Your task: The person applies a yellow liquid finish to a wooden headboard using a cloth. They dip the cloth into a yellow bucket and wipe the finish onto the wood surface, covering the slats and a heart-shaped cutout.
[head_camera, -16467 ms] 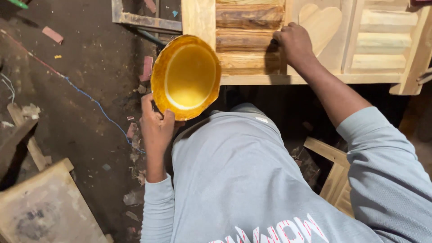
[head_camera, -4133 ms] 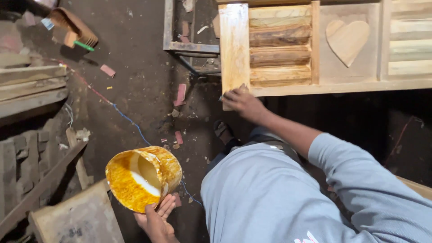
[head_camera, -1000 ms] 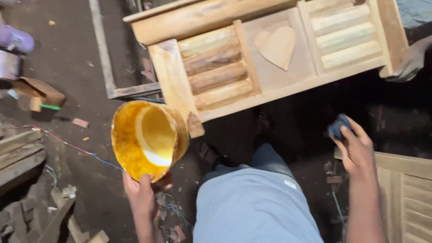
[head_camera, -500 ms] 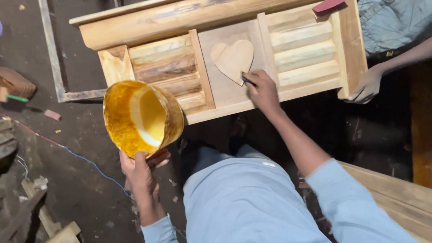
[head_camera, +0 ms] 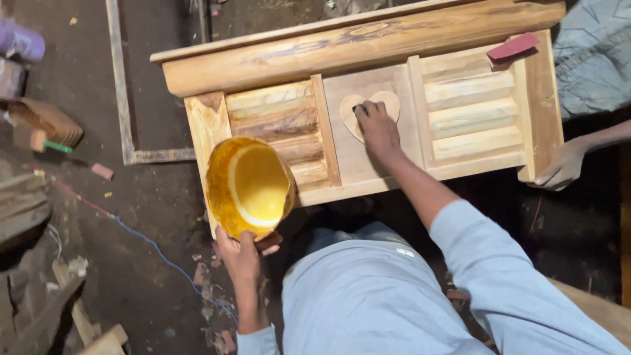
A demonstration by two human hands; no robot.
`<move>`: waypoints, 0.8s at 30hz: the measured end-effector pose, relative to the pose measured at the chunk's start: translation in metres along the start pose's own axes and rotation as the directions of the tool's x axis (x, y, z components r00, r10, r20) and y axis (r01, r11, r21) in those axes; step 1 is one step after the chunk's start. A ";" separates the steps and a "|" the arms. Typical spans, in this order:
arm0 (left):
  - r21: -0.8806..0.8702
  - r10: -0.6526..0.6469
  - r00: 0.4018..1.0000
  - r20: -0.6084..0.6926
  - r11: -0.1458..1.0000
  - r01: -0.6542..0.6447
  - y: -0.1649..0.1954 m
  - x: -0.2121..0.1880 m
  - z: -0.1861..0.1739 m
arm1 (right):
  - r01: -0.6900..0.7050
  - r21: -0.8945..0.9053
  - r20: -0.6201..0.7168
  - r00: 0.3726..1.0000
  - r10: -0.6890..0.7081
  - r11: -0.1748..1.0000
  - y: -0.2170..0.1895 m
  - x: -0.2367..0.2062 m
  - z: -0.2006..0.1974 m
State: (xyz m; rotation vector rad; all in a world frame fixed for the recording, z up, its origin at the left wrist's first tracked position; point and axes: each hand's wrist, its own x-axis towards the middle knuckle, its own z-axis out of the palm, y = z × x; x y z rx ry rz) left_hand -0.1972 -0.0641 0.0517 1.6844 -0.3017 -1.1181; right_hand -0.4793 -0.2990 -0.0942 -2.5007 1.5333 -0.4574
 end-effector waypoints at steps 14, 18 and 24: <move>0.006 -0.066 0.998 -0.001 0.998 0.066 0.000 0.014 -0.010 | 0.103 0.054 0.056 0.993 -0.106 0.993 -0.007 0.036 0.005; 0.037 0.067 0.998 -0.017 0.997 -0.066 -0.002 0.015 0.000 | 0.156 0.089 0.082 0.983 -0.163 0.984 -0.002 0.031 0.003; 0.024 0.013 0.998 -0.068 1.000 -0.011 -0.005 0.017 0.009 | 0.391 0.036 0.079 0.916 -0.393 0.920 0.015 -0.007 -0.005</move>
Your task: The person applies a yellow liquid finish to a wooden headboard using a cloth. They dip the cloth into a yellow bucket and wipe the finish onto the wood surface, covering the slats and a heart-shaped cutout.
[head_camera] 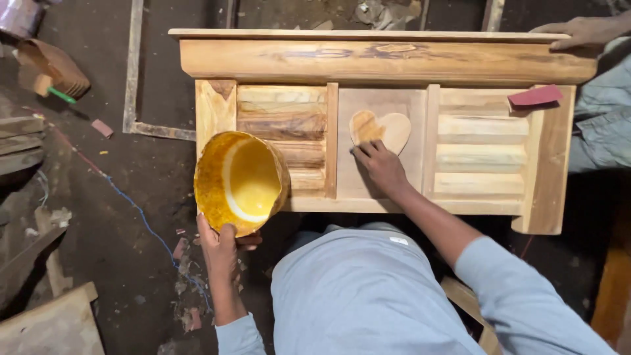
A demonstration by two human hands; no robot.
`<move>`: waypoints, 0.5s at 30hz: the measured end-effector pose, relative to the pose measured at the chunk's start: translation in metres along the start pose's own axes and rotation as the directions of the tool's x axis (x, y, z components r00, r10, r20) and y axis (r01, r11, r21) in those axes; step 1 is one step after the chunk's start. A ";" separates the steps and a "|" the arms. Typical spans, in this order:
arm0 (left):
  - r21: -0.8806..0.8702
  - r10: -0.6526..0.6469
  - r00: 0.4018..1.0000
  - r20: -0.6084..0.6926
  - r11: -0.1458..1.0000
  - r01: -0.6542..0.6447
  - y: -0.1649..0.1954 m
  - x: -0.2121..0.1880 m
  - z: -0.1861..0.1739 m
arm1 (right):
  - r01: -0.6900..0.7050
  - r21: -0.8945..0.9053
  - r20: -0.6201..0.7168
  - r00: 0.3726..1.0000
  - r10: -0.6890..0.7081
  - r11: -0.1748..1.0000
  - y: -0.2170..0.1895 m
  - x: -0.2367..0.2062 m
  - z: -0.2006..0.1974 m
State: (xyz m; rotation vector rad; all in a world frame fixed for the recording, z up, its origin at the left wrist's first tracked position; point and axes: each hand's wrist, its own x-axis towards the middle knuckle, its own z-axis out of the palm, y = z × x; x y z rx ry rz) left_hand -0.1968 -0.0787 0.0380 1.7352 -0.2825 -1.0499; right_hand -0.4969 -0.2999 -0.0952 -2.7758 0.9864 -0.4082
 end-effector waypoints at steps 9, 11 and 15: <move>0.048 0.013 0.997 -0.071 0.999 -0.010 0.001 -0.010 0.010 | 0.057 0.119 0.106 0.992 -0.070 0.991 0.014 0.020 -0.002; 0.018 0.026 0.998 -0.055 1.000 -0.025 0.004 -0.008 0.012 | 0.305 0.066 0.068 0.949 -0.309 0.950 0.016 0.004 -0.015; -0.053 0.038 0.998 -0.057 0.998 -0.041 0.002 -0.008 0.013 | 0.145 0.227 0.000 0.989 -0.148 0.963 0.033 0.026 -0.011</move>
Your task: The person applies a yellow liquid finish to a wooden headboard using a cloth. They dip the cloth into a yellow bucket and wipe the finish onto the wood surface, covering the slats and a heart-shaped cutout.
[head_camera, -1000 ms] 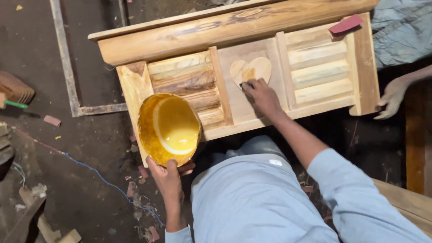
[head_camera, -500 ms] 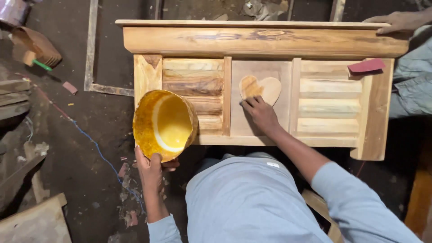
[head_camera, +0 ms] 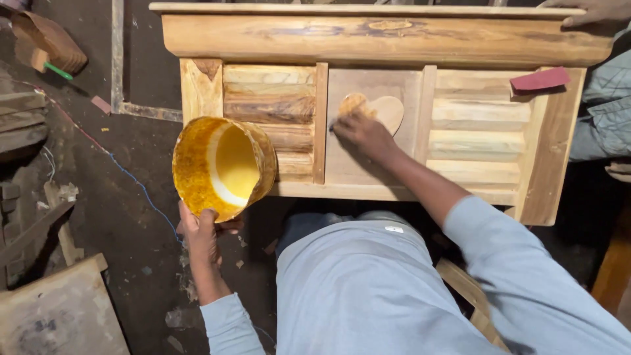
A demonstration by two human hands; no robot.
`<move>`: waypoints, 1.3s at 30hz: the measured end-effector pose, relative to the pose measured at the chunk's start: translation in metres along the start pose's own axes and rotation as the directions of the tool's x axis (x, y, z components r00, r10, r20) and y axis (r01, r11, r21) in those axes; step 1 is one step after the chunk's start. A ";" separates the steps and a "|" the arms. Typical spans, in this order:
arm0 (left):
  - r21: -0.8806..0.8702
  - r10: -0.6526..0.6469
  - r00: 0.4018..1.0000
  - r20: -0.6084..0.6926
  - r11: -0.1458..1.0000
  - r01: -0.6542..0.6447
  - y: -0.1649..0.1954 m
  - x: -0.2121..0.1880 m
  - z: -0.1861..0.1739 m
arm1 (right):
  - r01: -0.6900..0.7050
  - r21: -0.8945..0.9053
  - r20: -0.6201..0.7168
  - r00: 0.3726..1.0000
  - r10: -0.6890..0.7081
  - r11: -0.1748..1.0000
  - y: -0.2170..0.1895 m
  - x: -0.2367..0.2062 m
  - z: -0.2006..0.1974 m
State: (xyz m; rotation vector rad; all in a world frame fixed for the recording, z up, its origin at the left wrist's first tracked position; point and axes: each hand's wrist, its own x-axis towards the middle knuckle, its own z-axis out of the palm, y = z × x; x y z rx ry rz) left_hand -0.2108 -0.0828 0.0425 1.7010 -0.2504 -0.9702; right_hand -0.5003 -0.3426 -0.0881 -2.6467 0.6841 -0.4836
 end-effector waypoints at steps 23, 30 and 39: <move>0.115 -0.027 0.999 0.044 0.993 0.022 -0.018 0.016 -0.027 | -0.460 0.010 -0.236 0.862 0.449 0.888 -0.033 -0.020 0.004; 0.039 0.059 0.989 0.133 0.997 -0.065 -0.010 0.017 -0.029 | -0.490 0.004 -0.184 0.856 0.482 0.872 -0.054 -0.043 -0.020; -0.004 0.013 0.990 0.138 1.000 -0.012 0.004 0.015 -0.023 | -0.565 -0.047 -0.242 0.807 0.539 0.824 -0.031 -0.018 -0.003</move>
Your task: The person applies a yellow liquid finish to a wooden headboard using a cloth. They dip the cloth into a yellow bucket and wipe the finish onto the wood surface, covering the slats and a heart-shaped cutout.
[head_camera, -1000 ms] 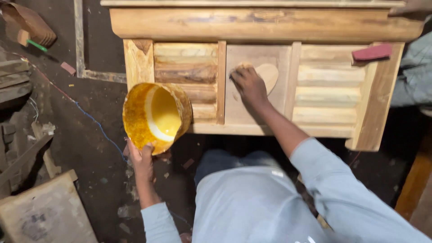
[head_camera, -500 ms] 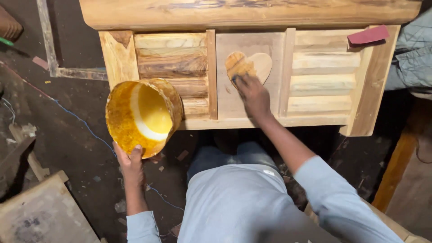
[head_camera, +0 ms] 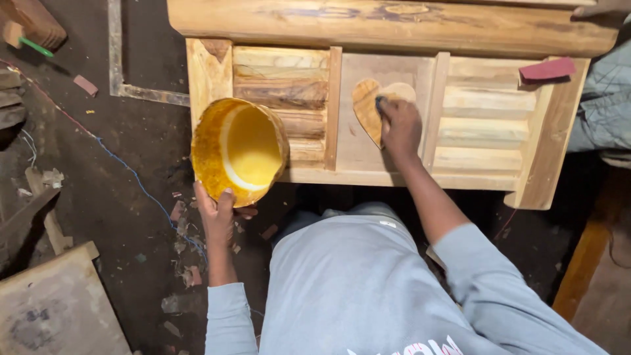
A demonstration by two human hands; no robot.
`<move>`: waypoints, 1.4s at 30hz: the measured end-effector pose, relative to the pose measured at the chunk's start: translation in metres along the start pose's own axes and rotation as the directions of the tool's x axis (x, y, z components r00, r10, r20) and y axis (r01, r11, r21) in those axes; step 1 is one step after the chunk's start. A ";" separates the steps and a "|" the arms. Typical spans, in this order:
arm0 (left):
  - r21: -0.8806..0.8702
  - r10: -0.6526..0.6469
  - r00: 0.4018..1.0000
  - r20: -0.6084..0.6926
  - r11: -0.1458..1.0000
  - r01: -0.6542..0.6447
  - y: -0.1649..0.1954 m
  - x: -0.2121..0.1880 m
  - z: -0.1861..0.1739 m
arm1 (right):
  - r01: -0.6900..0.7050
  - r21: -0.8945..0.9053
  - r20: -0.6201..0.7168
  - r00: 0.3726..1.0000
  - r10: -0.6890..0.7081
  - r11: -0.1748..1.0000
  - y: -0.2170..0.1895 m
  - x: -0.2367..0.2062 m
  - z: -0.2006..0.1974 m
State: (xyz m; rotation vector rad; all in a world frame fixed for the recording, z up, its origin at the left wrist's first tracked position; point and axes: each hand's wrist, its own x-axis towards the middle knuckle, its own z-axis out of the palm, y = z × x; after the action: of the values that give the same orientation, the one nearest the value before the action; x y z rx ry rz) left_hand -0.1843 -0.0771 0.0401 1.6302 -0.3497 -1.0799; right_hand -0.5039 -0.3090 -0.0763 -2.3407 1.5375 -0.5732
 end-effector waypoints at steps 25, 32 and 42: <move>-0.062 0.137 0.989 -0.051 0.988 -0.140 -0.016 -0.005 -0.002 | -0.199 0.307 0.154 0.975 0.158 0.931 0.060 -0.011 0.004; -0.060 0.125 0.992 -0.014 0.990 -0.126 -0.020 -0.002 -0.007 | 0.043 -0.067 0.352 0.936 -0.017 0.997 0.043 -0.001 -0.040; -0.066 0.121 0.992 -0.021 0.990 -0.122 -0.019 -0.007 -0.004 | 0.510 -0.025 0.481 0.760 -0.437 0.860 0.053 0.026 -0.050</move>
State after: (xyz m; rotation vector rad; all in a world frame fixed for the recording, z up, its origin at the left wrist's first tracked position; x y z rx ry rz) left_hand -0.1905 -0.0630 0.0268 1.5379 -0.3926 -0.9752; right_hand -0.5615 -0.3547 -0.0509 -2.7390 0.7904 0.0334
